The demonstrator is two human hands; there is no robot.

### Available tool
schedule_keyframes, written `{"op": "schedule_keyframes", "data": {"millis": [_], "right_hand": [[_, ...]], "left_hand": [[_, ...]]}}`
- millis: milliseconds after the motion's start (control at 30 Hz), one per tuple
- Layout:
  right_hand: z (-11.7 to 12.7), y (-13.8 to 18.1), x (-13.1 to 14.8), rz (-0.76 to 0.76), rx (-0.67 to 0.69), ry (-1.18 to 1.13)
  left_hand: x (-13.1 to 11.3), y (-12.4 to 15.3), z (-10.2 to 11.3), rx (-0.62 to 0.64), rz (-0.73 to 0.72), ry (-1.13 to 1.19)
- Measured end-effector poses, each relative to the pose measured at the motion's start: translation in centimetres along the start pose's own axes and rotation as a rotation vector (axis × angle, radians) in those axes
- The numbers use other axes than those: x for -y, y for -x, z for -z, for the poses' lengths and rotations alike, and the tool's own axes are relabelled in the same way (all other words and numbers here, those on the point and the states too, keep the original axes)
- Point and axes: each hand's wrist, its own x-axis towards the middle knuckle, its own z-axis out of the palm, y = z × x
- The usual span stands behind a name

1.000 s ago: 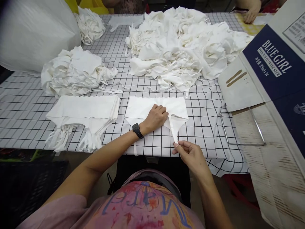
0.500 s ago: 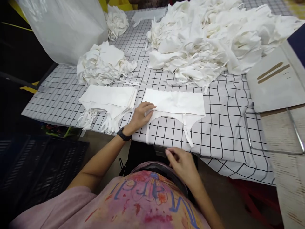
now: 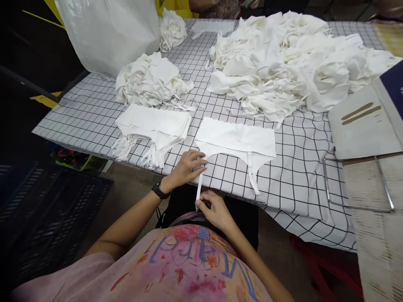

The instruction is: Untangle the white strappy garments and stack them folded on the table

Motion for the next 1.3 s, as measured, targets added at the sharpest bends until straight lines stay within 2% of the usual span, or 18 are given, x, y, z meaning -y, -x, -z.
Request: {"op": "schedule_keyframes", "data": {"millis": [200, 300, 600, 733, 833, 933, 1067, 1200, 1300], "right_hand": [[1.7, 3.6, 2.5, -0.191, 0.153, -0.395], [2.3, 5.1, 3.8, -0.262, 0.158, -0.489], [2.7, 7.6, 5.3, -0.19, 0.023, -0.354], [3.2, 8.5, 5.9, -0.236, 0.045, -0.398], [3.4, 8.7, 6.0, -0.289, 0.02, -0.446], [3.6, 8.8, 5.5, -0.286, -0.039, -0.512], [3.6, 8.8, 5.2, -0.272, -0.036, -0.54], [3.4, 8.5, 5.8, -0.23, -0.009, -0.532], [3.3, 8.1, 6.7, -0.216, -0.048, -0.519]], "left_hand": [[0.1, 0.2, -0.4, -0.006, 0.009, -0.031], [0.0, 0.4, -0.4, -0.03, 0.009, -0.046], [-0.2, 0.2, -0.3, -0.037, 0.028, -0.068], [-0.3, 0.1, -0.5, -0.01, 0.049, -0.058], [-0.2, 0.0, -0.6, -0.001, 0.055, -0.042], [-0.2, 0.1, -0.6, 0.001, 0.057, -0.035], [-0.2, 0.2, -0.7, -0.015, 0.053, -0.023], [-0.1, 0.2, -0.7, -0.017, 0.062, 0.008], [0.0, 0.2, -0.4, -0.009, 0.072, 0.036]]}}
